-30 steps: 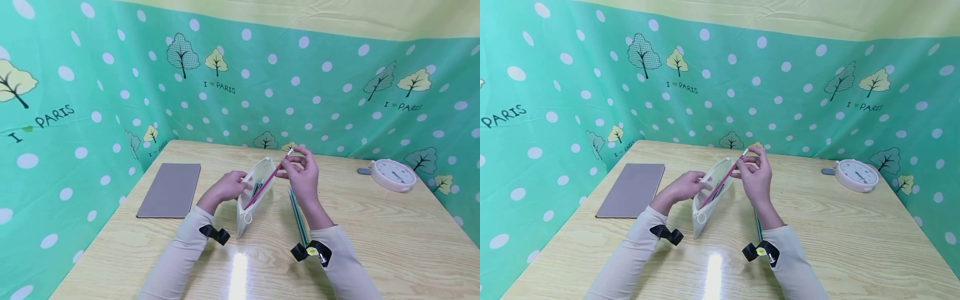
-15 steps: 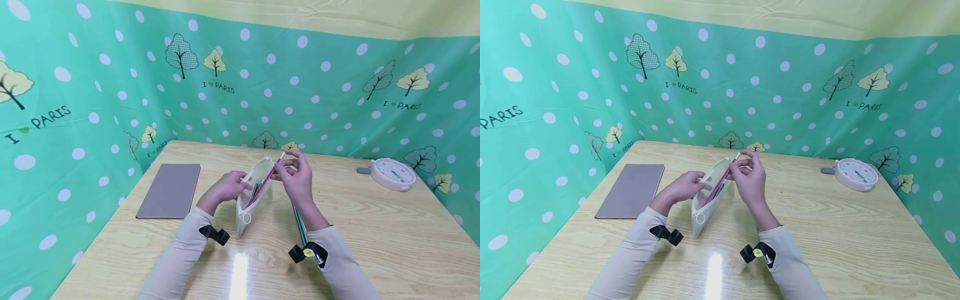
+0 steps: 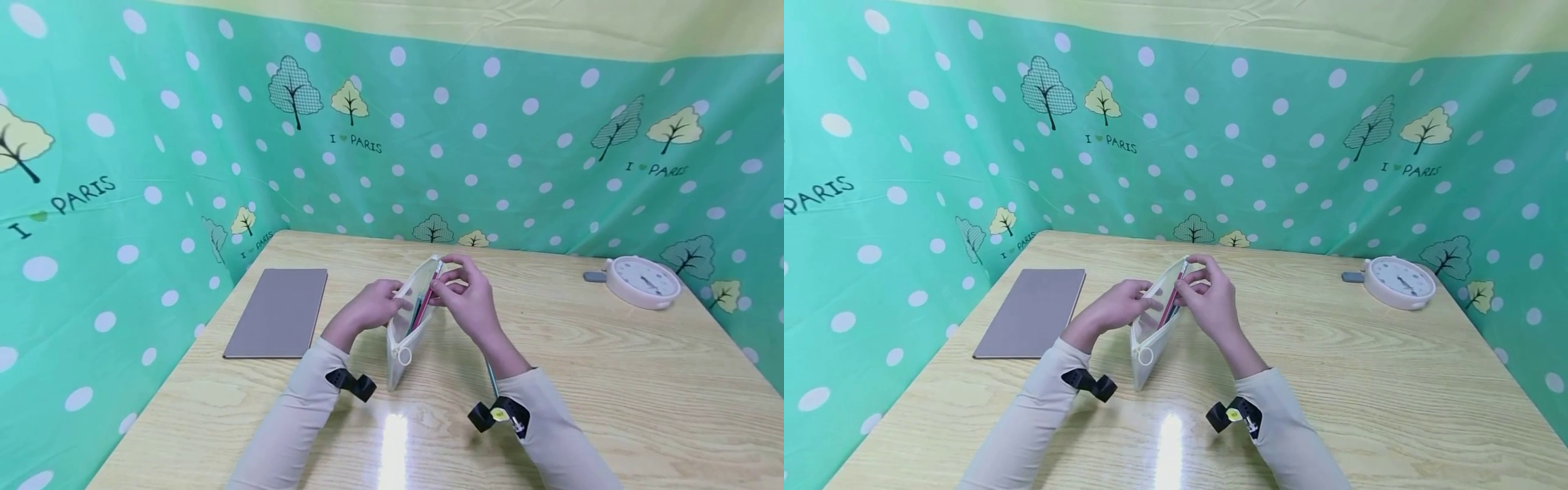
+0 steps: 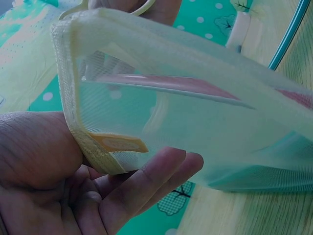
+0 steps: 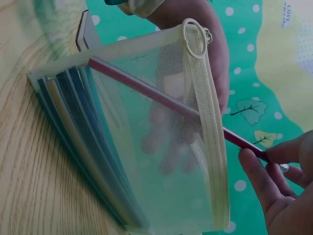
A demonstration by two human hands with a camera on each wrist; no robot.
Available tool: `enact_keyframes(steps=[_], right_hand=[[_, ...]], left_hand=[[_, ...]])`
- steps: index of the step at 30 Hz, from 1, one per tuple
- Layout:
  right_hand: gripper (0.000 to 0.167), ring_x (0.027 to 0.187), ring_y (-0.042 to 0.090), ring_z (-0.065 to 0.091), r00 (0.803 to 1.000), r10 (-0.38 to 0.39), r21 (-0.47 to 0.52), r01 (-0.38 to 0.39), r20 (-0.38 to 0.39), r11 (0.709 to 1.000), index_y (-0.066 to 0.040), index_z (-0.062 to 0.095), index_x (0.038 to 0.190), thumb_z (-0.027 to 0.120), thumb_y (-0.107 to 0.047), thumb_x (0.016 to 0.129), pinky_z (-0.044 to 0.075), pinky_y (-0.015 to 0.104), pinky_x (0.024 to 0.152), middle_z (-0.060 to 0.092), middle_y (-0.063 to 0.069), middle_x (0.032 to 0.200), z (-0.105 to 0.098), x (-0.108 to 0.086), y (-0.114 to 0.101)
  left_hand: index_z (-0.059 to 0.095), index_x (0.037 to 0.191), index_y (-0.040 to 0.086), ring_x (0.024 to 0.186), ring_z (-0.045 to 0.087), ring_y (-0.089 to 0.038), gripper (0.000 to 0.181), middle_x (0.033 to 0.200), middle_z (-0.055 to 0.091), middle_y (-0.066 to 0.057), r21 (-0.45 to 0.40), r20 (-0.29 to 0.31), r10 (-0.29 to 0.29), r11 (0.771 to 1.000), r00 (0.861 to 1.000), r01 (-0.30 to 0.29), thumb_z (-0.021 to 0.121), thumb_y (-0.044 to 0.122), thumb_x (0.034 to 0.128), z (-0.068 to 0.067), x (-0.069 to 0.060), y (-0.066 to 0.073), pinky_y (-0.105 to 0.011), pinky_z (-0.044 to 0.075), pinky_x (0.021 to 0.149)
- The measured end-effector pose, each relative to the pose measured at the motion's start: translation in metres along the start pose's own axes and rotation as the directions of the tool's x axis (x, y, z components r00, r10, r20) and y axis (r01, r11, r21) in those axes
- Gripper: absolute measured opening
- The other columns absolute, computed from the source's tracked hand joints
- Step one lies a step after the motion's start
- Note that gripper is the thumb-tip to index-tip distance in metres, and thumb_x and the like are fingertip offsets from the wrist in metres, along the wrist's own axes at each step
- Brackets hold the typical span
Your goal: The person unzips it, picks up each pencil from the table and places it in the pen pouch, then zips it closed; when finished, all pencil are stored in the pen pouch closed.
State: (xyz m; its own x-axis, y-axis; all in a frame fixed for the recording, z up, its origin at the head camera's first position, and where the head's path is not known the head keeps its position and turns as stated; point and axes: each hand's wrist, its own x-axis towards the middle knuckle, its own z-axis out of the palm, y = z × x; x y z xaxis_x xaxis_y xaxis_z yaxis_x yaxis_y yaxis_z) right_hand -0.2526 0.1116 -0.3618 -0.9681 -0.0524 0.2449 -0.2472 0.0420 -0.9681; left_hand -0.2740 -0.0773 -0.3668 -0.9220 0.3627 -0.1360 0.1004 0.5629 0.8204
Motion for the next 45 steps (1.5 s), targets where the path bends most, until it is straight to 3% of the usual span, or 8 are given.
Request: enact_keyframes(steps=[10,29,37,45], right_hand=[[0.047,0.067,0.009,0.068,0.998,0.057,-0.056,-0.056,0.017,0.997,0.007,0.049,0.137,0.065,0.010,0.093,0.065,0.033,0.071,0.060,0.015,0.097,-0.0018,0.0017,0.0011],[0.050,0.070,0.013,0.071,0.997,0.066,-0.094,-0.062,0.039,0.994,0.006,0.050,0.141,0.064,0.010,0.094,0.065,0.031,0.070,0.063,0.021,0.101,-0.0029,0.0018,0.0017],[0.057,0.071,0.013,0.070,0.995,0.066,-0.074,-0.060,0.072,0.995,0.005,0.047,0.147,0.061,0.014,0.093,0.065,0.029,0.070,0.063,0.021,0.101,-0.0015,0.0008,0.0029],[0.048,0.074,0.018,0.071,0.994,0.077,-0.071,-0.071,0.081,0.995,0.006,0.052,0.142,0.060,0.010,0.095,0.065,0.031,0.070,0.063,0.018,0.100,-0.0064,0.0030,0.0029]], left_hand=[[0.066,0.120,-0.003,0.077,0.069,-0.018,0.024,0.105,0.074,-0.017,-0.007,0.001,-0.015,1.000,1.000,0.015,0.063,0.009,0.0998,0.0013,0.0013,-0.0013,-0.028,0.057,0.063],[0.066,0.121,-0.003,0.080,0.070,-0.020,0.025,0.106,0.074,-0.016,-0.008,0.001,-0.010,1.000,1.000,0.010,0.063,0.011,0.0997,0.0004,0.0002,0.0007,-0.030,0.057,0.066],[0.066,0.120,-0.002,0.072,0.065,-0.016,0.024,0.100,0.074,-0.014,0.009,-0.003,-0.004,1.000,1.000,0.004,0.062,0.010,0.1000,0.0014,0.0009,-0.0007,-0.025,0.051,0.059],[0.066,0.121,-0.004,0.077,0.068,-0.018,0.025,0.101,0.074,-0.015,0.019,0.002,0.006,1.000,1.000,-0.006,0.062,0.010,0.1005,0.0006,0.0008,-0.0001,-0.027,0.055,0.063]])
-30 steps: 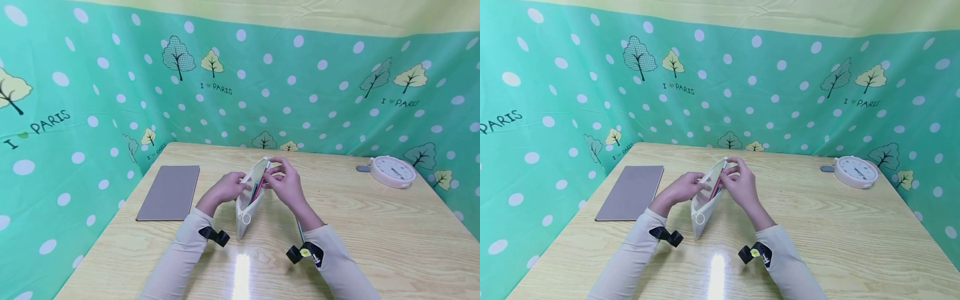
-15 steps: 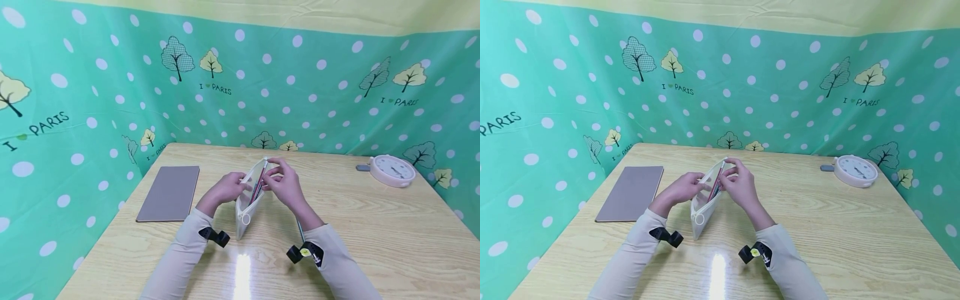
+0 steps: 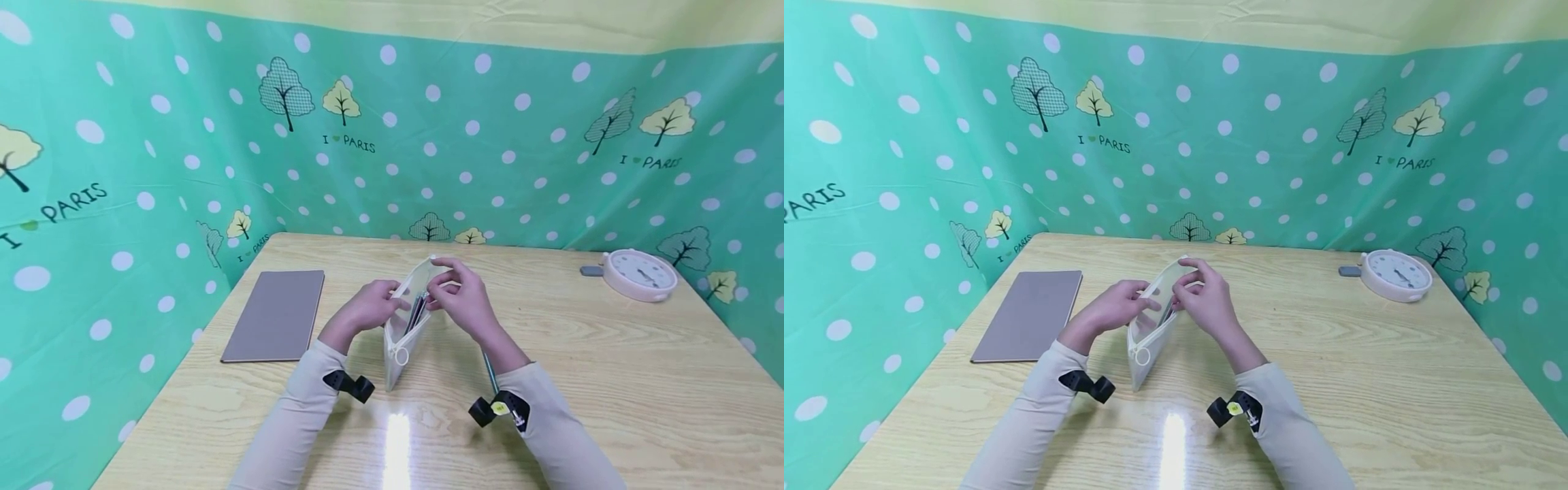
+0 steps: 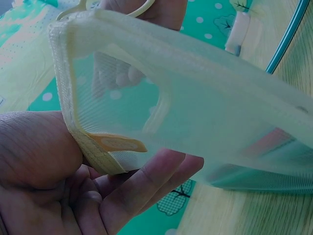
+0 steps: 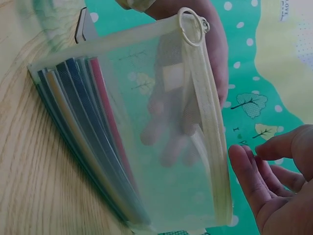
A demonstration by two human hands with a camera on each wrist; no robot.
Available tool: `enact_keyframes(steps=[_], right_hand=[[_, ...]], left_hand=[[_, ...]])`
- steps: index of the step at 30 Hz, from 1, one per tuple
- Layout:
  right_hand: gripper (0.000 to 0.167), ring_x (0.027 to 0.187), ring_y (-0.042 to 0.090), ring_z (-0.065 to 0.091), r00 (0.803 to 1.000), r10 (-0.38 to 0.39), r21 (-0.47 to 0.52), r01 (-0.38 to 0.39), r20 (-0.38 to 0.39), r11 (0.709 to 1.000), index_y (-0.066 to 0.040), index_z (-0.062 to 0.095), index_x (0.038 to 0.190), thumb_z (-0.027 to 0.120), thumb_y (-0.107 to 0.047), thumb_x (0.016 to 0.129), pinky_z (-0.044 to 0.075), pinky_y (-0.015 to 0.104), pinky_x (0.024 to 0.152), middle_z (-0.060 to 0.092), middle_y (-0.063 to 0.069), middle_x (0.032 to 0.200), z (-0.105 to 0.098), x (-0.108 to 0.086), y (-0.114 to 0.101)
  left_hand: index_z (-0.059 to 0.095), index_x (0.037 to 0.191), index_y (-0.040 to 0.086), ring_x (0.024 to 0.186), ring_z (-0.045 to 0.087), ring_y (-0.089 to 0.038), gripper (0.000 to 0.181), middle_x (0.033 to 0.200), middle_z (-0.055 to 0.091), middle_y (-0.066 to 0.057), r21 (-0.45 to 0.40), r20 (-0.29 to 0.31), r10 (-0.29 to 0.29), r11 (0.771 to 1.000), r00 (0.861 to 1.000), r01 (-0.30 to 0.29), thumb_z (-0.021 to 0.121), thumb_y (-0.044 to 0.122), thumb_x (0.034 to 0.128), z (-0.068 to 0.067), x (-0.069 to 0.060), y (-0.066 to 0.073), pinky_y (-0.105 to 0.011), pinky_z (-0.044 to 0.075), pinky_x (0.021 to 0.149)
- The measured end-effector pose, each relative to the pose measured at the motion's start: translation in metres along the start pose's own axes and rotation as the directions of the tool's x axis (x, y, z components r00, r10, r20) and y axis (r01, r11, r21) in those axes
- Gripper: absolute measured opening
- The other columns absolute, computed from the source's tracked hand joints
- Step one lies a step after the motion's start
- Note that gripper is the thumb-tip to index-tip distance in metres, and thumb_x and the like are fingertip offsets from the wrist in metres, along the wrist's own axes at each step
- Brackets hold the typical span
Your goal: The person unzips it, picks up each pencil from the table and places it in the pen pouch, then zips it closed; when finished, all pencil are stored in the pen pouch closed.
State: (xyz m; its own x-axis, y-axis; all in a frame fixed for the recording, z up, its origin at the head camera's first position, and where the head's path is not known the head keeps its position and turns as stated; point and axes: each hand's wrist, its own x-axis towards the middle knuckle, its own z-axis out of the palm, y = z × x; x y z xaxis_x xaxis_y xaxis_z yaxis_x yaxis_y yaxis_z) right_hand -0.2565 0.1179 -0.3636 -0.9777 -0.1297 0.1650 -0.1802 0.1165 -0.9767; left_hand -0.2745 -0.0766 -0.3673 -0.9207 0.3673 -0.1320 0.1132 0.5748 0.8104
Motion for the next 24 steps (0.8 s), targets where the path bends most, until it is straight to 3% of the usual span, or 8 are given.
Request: enact_keyframes(steps=[7,12,18,24], right_hand=[[0.037,0.070,0.013,0.069,1.000,-0.011,-0.018,0.011,-0.029,1.000,0.008,0.057,0.133,0.057,0.005,0.096,0.064,0.029,0.067,0.064,0.019,0.099,-0.014,0.002,-0.002],[0.034,0.067,0.011,0.067,1.000,-0.006,-0.058,0.006,-0.005,0.998,0.009,0.059,0.131,0.058,0.002,0.097,0.063,0.029,0.064,0.064,0.017,0.098,-0.020,0.001,-0.001],[0.034,0.068,0.015,0.067,1.000,-0.026,-0.118,0.025,-0.010,0.993,0.010,0.060,0.130,0.058,-0.001,0.098,0.063,0.029,0.061,0.065,0.020,0.100,-0.032,0.003,-0.003],[0.038,0.071,0.014,0.065,0.998,0.060,-0.181,-0.058,0.005,0.982,0.007,0.058,0.136,0.057,-0.006,0.101,0.062,0.028,0.063,0.062,0.018,0.103,-0.051,0.011,0.008]], left_hand=[[0.066,0.125,-0.004,0.078,0.070,-0.019,0.028,0.103,0.073,-0.016,0.000,-0.012,-0.007,1.000,1.000,0.007,0.061,0.010,0.1011,0.000,-0.001,0.001,-0.029,0.057,0.066],[0.064,0.128,-0.005,0.079,0.071,-0.020,0.031,0.106,0.073,-0.018,-0.002,-0.013,-0.014,1.000,1.000,0.014,0.060,0.010,0.1017,0.000,-0.002,0.002,-0.029,0.056,0.065],[0.063,0.131,-0.004,0.078,0.072,-0.020,0.032,0.105,0.073,-0.017,-0.016,-0.013,-0.018,1.000,1.000,0.018,0.061,0.010,0.1017,-0.001,-0.002,0.002,-0.028,0.056,0.065],[0.064,0.129,-0.005,0.078,0.071,-0.019,0.031,0.104,0.072,-0.016,-0.019,-0.012,-0.013,1.000,1.000,0.013,0.060,0.009,0.1019,0.000,-0.003,0.002,-0.028,0.056,0.065]])
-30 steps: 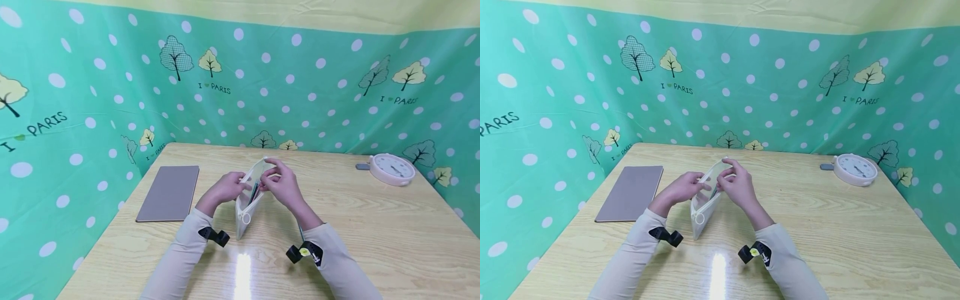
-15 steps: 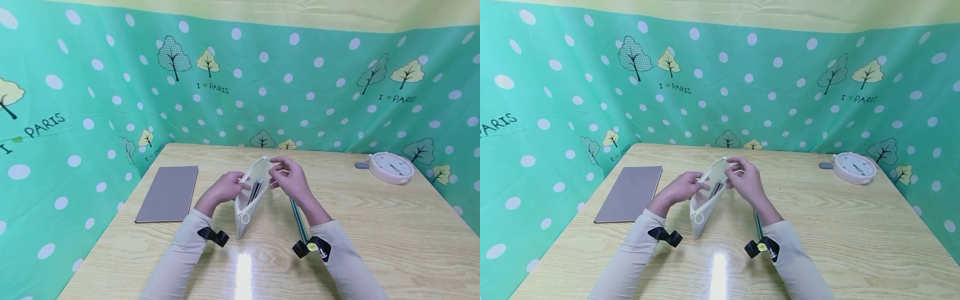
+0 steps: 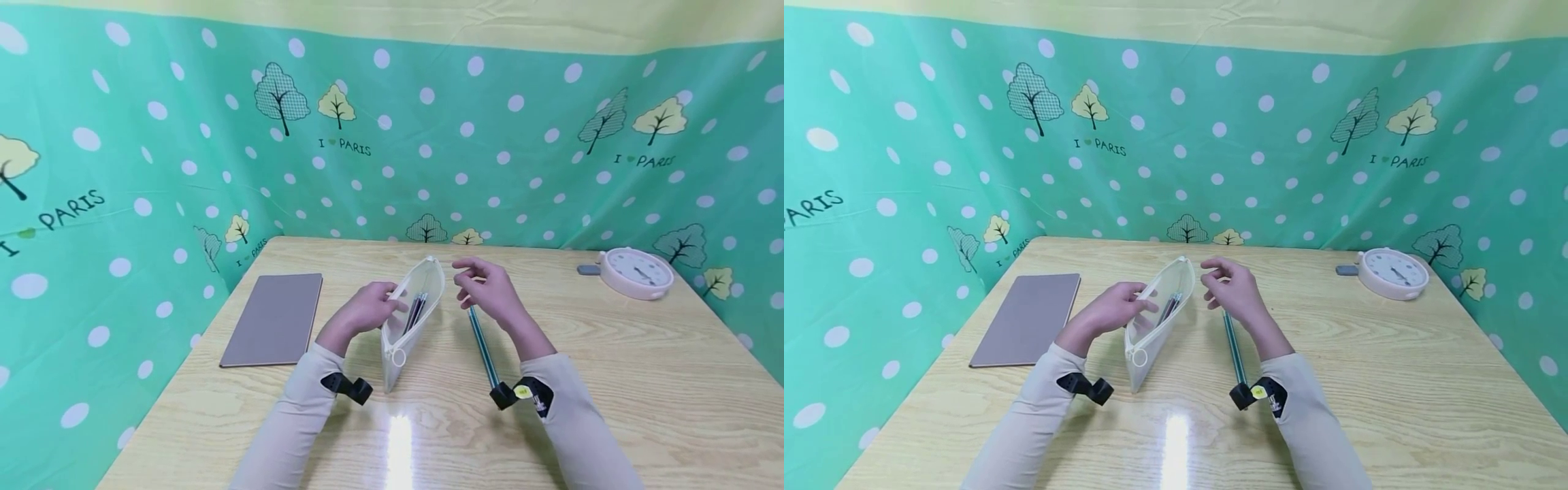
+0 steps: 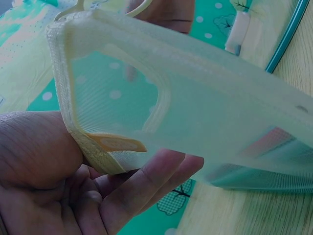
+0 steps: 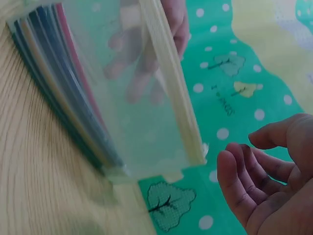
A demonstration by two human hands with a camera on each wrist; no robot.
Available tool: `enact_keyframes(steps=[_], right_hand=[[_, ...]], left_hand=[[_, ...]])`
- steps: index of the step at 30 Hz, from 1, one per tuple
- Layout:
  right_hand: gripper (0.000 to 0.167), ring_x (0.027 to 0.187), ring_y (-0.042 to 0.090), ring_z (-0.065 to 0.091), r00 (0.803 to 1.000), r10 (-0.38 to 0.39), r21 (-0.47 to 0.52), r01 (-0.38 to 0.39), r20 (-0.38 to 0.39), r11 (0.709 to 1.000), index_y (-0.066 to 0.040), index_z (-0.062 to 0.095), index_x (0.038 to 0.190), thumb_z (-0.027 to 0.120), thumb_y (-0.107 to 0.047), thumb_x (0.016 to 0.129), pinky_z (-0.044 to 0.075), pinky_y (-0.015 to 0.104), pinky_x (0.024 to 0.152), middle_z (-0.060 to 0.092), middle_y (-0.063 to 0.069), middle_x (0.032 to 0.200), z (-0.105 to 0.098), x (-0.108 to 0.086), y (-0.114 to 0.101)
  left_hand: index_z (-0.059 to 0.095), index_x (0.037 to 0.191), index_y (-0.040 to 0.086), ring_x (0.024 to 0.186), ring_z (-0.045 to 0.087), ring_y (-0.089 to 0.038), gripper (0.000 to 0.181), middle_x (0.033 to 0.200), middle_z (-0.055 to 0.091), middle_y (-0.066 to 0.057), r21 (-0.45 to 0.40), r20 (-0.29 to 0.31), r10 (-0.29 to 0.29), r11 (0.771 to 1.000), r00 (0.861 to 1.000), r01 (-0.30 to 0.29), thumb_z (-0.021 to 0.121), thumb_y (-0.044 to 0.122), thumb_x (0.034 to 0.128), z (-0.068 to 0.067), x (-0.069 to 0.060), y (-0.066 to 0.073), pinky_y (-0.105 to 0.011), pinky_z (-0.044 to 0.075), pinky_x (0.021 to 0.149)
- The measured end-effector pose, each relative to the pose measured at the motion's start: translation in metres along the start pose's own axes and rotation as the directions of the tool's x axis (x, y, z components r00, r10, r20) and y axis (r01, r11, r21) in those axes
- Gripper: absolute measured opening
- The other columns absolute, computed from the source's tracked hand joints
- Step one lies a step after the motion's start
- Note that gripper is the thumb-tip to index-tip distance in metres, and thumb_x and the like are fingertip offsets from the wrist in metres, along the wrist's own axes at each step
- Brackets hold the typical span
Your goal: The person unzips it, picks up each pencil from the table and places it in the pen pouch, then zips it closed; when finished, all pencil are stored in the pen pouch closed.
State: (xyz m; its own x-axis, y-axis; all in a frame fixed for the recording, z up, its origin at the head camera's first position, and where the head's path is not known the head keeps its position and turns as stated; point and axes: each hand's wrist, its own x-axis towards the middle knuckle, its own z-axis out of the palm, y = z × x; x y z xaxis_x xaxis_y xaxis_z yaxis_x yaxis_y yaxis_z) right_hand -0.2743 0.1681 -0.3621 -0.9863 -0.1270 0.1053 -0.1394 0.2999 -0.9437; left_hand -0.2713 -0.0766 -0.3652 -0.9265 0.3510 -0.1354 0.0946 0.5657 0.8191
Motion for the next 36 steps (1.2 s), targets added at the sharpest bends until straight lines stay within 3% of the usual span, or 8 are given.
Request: enact_keyframes(steps=[4,9,13,16,20,25,30,36], right_hand=[[0.039,0.073,0.017,0.067,0.999,0.046,-0.024,-0.046,0.015,0.999,0.008,0.056,0.139,0.056,-0.008,0.102,0.063,0.028,0.065,0.063,0.022,0.106,-0.009,0.006,0.012],[0.039,0.080,0.029,0.071,0.998,0.059,-0.064,-0.057,0.032,0.996,0.008,0.056,0.138,0.055,-0.008,0.103,0.064,0.031,0.069,0.064,0.020,0.105,-0.015,0.011,0.018],[0.042,0.088,0.036,0.072,0.994,0.073,-0.091,-0.066,0.084,0.994,0.011,0.052,0.139,0.057,-0.008,0.103,0.065,0.036,0.074,0.062,0.028,0.110,-0.020,0.014,0.025],[0.046,0.090,0.036,0.072,0.983,0.131,-0.145,-0.112,0.126,0.983,0.013,0.048,0.141,0.059,-0.008,0.102,0.065,0.037,0.075,0.062,0.032,0.113,-0.027,0.015,0.034],[0.051,0.084,0.028,0.071,0.956,0.234,-0.278,-0.180,0.177,0.944,0.014,0.045,0.143,0.061,-0.007,0.099,0.065,0.036,0.072,0.064,0.029,0.111,-0.031,0.020,0.048],[0.057,0.068,0.020,0.068,0.932,0.291,-0.455,-0.168,0.214,0.874,0.014,0.046,0.142,0.064,-0.004,0.091,0.063,0.034,0.065,0.069,0.022,0.095,-0.028,0.029,0.057],[0.058,0.058,0.016,0.065,0.927,0.308,-0.559,-0.143,0.213,0.817,0.014,0.048,0.141,0.067,-0.001,0.089,0.061,0.030,0.057,0.067,0.014,0.070,-0.023,0.033,0.062],[0.051,0.053,0.014,0.063,0.937,0.300,-0.578,-0.147,0.177,0.803,0.013,0.053,0.137,0.068,-0.002,0.090,0.060,0.028,0.052,0.063,0.011,0.066,-0.020,0.038,0.068]], left_hand=[[0.064,0.128,-0.004,0.078,0.071,-0.019,0.030,0.104,0.072,-0.016,-0.002,-0.003,-0.009,1.000,1.000,0.009,0.061,0.009,0.1014,0.000,0.001,0.000,-0.029,0.057,0.067],[0.065,0.127,-0.003,0.079,0.071,-0.019,0.029,0.104,0.072,-0.015,0.010,-0.012,-0.012,1.000,1.000,0.012,0.062,0.010,0.1009,-0.003,0.000,0.000,-0.030,0.057,0.068],[0.065,0.126,-0.002,0.079,0.069,-0.019,0.029,0.104,0.071,-0.016,0.011,-0.017,-0.013,1.000,1.000,0.013,0.063,0.011,0.1006,-0.005,0.001,0.002,-0.028,0.056,0.065],[0.065,0.127,-0.002,0.080,0.069,-0.019,0.030,0.108,0.071,-0.017,0.000,-0.001,-0.009,1.000,1.000,0.009,0.063,0.012,0.1005,-0.003,0.003,0.002,-0.027,0.056,0.066],[0.064,0.130,-0.003,0.081,0.073,-0.020,0.033,0.110,0.073,-0.019,-0.015,0.010,-0.013,1.000,1.000,0.013,0.063,0.012,0.1006,-0.001,0.003,-0.001,-0.029,0.058,0.069],[0.064,0.131,-0.003,0.078,0.075,-0.022,0.033,0.107,0.074,-0.018,-0.018,-0.017,-0.028,0.999,0.999,0.028,0.061,0.011,0.1009,0.002,0.000,-0.005,-0.031,0.060,0.072],[0.064,0.131,-0.003,0.077,0.075,-0.022,0.033,0.106,0.074,-0.018,-0.019,-0.014,-0.021,1.000,1.000,0.020,0.060,0.010,0.1012,0.002,0.000,-0.004,-0.030,0.059,0.070],[0.063,0.132,-0.003,0.078,0.076,-0.024,0.033,0.107,0.076,-0.016,-0.026,0.000,-0.017,1.000,1.000,0.017,0.056,0.008,0.1021,0.000,0.001,-0.003,-0.031,0.060,0.072]])
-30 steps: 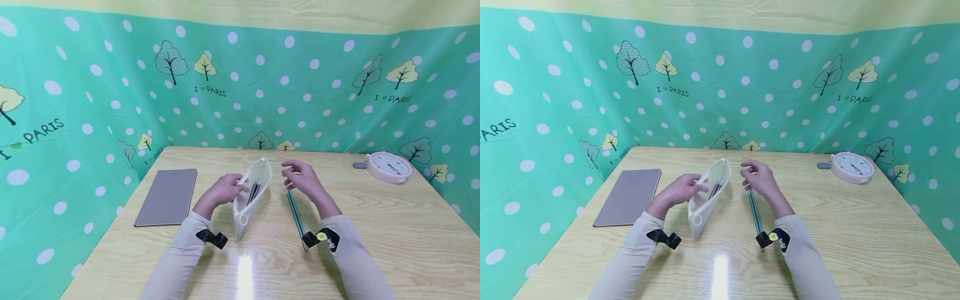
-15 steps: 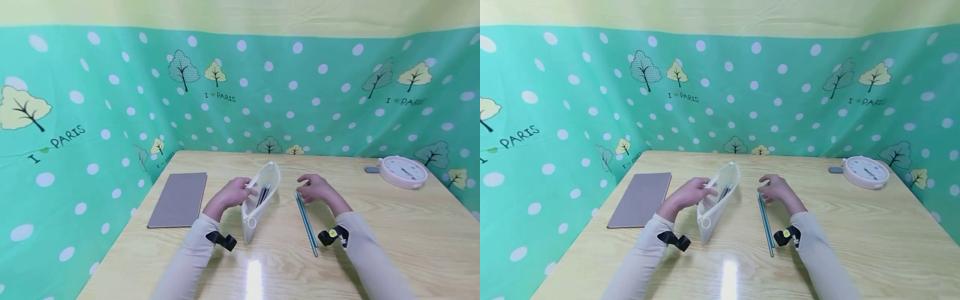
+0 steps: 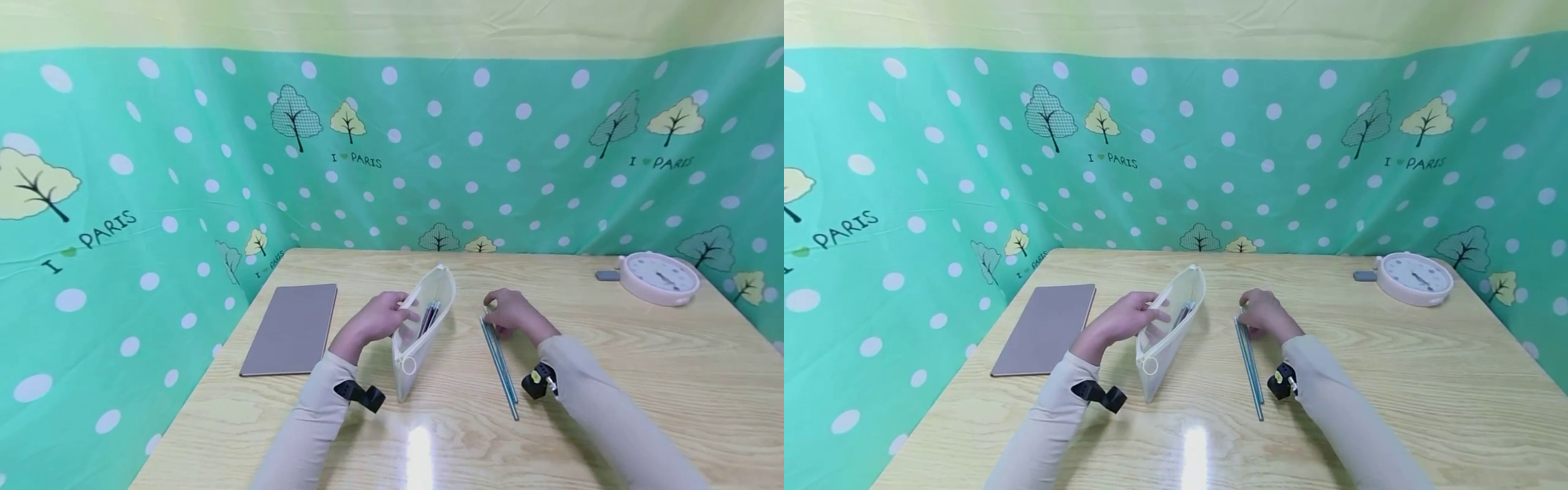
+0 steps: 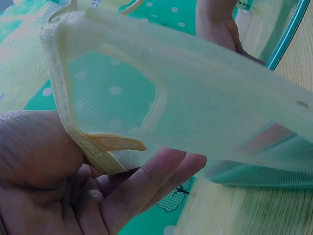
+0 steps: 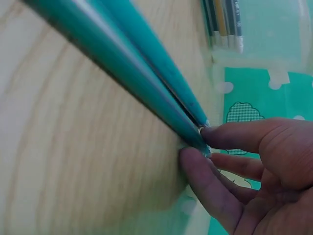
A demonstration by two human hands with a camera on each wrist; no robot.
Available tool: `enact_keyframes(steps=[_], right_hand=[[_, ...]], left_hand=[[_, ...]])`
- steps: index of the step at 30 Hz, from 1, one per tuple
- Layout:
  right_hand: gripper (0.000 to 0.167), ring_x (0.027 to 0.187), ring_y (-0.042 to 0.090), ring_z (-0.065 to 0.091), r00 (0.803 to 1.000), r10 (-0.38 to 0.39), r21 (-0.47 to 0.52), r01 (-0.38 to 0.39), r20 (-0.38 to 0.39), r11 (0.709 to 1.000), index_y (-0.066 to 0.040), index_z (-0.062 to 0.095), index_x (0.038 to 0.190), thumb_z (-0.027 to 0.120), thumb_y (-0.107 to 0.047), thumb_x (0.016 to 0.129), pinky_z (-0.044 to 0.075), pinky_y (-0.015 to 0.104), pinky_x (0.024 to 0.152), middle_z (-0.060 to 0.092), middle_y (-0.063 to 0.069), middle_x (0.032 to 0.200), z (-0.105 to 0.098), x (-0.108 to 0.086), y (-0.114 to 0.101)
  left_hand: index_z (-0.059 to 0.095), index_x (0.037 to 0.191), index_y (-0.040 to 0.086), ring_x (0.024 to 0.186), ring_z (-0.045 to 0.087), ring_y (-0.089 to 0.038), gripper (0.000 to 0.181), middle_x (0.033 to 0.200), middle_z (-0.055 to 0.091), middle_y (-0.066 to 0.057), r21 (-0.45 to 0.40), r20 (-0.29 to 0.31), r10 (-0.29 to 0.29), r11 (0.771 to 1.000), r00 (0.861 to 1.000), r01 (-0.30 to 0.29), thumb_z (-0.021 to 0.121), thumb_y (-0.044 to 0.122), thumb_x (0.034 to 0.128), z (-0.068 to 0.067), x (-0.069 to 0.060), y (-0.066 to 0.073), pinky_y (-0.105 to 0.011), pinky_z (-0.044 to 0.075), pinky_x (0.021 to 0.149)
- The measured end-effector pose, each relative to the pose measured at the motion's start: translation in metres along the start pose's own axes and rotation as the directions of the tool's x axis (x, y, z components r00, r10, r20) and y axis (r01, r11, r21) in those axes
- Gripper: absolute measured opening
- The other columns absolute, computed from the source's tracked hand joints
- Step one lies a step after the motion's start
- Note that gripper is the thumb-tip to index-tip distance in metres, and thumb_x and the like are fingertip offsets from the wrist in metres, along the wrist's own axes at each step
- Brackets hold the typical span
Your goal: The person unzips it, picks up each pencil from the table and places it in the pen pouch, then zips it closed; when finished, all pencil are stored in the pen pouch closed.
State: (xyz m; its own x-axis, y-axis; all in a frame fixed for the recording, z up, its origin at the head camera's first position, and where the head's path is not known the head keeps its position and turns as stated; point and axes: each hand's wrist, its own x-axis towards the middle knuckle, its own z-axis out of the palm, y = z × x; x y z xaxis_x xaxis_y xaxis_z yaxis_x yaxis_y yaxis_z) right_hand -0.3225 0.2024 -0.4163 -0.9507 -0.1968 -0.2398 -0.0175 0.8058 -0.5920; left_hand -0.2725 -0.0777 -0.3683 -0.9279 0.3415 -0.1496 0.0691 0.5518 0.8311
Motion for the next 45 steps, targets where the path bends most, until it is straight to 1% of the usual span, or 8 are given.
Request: enact_keyframes(steps=[5,9,15,24,27,33,36,45], right_hand=[[0.044,0.054,0.015,0.063,0.999,-0.013,0.026,0.014,-0.039,1.000,0.011,0.060,0.128,0.067,-0.001,0.087,0.059,0.027,0.051,0.060,0.012,0.075,0.002,-0.003,0.008],[0.045,0.061,0.015,0.067,0.999,-0.012,0.219,0.022,-0.043,0.975,0.012,0.055,0.133,0.064,-0.001,0.091,0.063,0.030,0.058,0.063,0.015,0.089,-0.006,-0.014,0.016],[0.053,0.079,0.013,0.069,0.984,-0.017,0.555,0.114,-0.177,0.824,0.010,0.041,0.148,0.060,0.001,0.100,0.065,0.031,0.075,0.058,0.021,0.111,-0.031,-0.034,0.011],[0.049,0.079,0.004,0.069,0.901,0.040,0.707,0.310,-0.431,0.636,0.005,0.044,0.148,0.060,-0.004,0.102,0.063,0.024,0.076,0.062,0.002,0.099,-0.048,-0.048,-0.011],[0.041,0.080,0.006,0.070,0.882,0.073,0.764,0.358,-0.465,0.537,-0.004,0.050,0.141,0.061,-0.005,0.102,0.062,0.022,0.074,0.064,-0.003,0.094,-0.053,-0.053,-0.016],[0.029,0.080,0.010,0.070,0.855,0.137,0.830,0.429,-0.501,0.358,-0.019,0.056,0.124,0.063,-0.002,0.100,0.062,0.021,0.072,0.064,-0.002,0.088,-0.061,-0.063,-0.019],[0.030,0.077,0.010,0.070,0.835,0.183,0.837,0.453,-0.519,0.307,-0.018,0.057,0.122,0.063,0.000,0.099,0.062,0.021,0.070,0.064,-0.001,0.087,-0.059,-0.064,-0.020],[0.032,0.074,0.011,0.070,0.803,0.314,0.861,0.449,-0.506,0.239,-0.015,0.058,0.125,0.065,0.001,0.098,0.063,0.022,0.069,0.066,0.001,0.087,-0.056,-0.061,-0.025]], left_hand=[[0.062,0.133,-0.003,0.082,0.077,-0.025,0.033,0.112,0.076,-0.016,-0.007,0.005,0.006,1.000,1.000,-0.006,0.054,0.007,0.1023,0.002,0.001,-0.001,-0.034,0.061,0.078],[0.062,0.133,-0.004,0.083,0.077,-0.026,0.034,0.112,0.076,-0.017,-0.010,0.026,0.016,1.000,1.000,-0.016,0.053,0.007,0.1027,0.005,0.002,-0.001,-0.031,0.060,0.077],[0.061,0.135,-0.004,0.082,0.077,-0.026,0.035,0.110,0.076,-0.016,-0.023,0.036,0.002,1.000,0.999,-0.001,0.054,0.009,0.1034,0.004,0.001,0.000,-0.028,0.056,0.069],[0.063,0.130,-0.004,0.080,0.076,-0.024,0.031,0.105,0.076,-0.019,-0.024,0.039,-0.001,1.000,0.999,0.001,0.056,0.011,0.1041,-0.001,0.000,0.001,-0.029,0.057,0.071],[0.062,0.131,-0.003,0.080,0.077,-0.026,0.032,0.103,0.076,-0.019,-0.037,0.026,-0.020,0.999,0.999,0.021,0.056,0.012,0.1040,-0.002,-0.001,-0.001,-0.036,0.061,0.084],[0.063,0.130,-0.004,0.078,0.077,-0.027,0.031,0.101,0.076,-0.020,-0.044,0.030,-0.017,0.999,0.999,0.018,0.056,0.011,0.1033,-0.002,-0.001,-0.003,-0.038,0.062,0.083],[0.062,0.131,-0.004,0.078,0.077,-0.027,0.032,0.102,0.076,-0.020,-0.046,0.043,-0.018,0.999,0.999,0.020,0.056,0.010,0.1037,0.000,0.001,-0.001,-0.038,0.062,0.082],[0.060,0.135,-0.004,0.081,0.077,-0.026,0.034,0.111,0.075,-0.019,-0.034,0.044,-0.020,0.999,0.999,0.022,0.053,0.010,0.1050,-0.001,0.001,0.000,-0.036,0.060,0.086]])
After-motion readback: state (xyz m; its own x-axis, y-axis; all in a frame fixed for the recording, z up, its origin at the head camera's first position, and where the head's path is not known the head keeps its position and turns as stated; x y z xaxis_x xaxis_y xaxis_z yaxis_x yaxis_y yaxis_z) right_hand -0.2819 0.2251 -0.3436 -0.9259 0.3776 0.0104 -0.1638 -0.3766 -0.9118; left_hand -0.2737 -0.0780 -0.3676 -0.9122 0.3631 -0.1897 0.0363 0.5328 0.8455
